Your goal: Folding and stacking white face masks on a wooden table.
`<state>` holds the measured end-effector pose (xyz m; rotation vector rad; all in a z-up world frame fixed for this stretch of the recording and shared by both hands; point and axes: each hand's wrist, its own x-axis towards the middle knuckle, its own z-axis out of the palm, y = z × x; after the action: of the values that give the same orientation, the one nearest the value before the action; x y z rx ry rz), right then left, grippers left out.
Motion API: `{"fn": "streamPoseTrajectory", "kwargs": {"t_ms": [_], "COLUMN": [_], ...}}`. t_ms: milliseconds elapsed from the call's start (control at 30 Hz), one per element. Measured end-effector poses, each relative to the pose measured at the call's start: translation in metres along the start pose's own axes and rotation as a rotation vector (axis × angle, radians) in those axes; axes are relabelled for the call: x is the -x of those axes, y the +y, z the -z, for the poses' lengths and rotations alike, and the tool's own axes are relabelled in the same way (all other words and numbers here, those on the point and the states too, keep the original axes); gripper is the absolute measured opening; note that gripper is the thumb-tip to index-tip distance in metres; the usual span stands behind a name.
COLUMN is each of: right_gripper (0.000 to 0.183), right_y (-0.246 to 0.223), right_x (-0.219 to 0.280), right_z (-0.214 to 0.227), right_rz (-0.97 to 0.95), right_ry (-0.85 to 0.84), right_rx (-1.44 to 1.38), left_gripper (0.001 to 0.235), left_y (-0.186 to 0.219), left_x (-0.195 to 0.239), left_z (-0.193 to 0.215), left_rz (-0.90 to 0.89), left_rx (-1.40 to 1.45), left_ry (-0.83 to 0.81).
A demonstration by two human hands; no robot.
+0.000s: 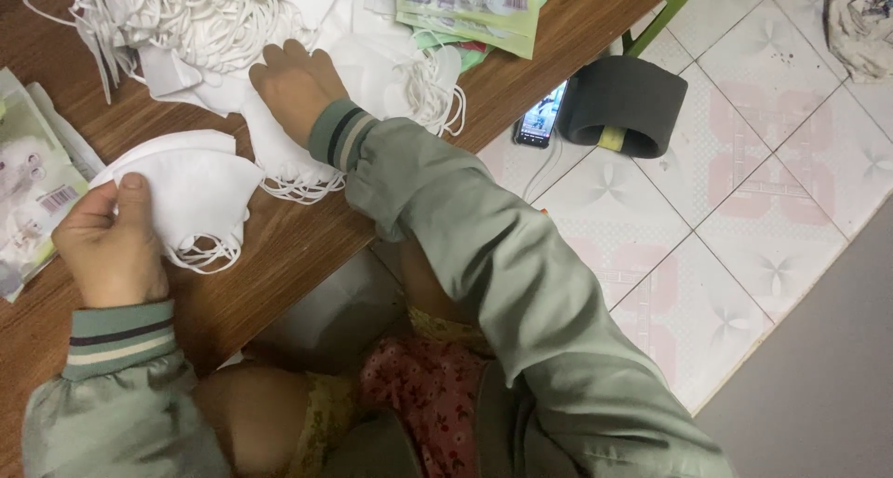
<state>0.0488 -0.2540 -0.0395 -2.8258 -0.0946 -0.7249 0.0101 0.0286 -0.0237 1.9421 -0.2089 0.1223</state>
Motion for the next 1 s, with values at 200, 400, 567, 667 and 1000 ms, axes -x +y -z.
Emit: {"fn": "streamPoseTrajectory", "kwargs": {"t_ms": [200,400,567,667,1000], "right_gripper": [0.007,0.007,0.005,0.005,0.024], "right_y": [0.014,0.004,0.003,0.004,0.016], "right_x": [0.003,0.004,0.003,0.002,-0.004], "right_z": [-0.024,-0.019,-0.014,-0.015,-0.016], "right_rz": [-0.04,-0.092,-0.093,-0.092,-0.149], "right_ry": [-0.046,-0.099,-0.115,-0.125,-0.265], "right_rx": [0.084,0.079,0.083,0.082,-0.028], "left_gripper": [0.012,0.01,0.012,0.013,0.01], "left_y": [0.002,0.002,0.004,0.001,0.0], "left_x": [0.0,0.0,0.001,-0.001,-0.001], "left_z": [-0.001,-0.001,-0.001,-0.001,-0.001], "left_rz": [0.005,0.05,-0.02,-0.008,-0.011], "left_rx": [-0.03,0.044,-0.038,-0.023,-0.034], "left_ry": [0.005,0.004,0.0,0.005,0.022]}}
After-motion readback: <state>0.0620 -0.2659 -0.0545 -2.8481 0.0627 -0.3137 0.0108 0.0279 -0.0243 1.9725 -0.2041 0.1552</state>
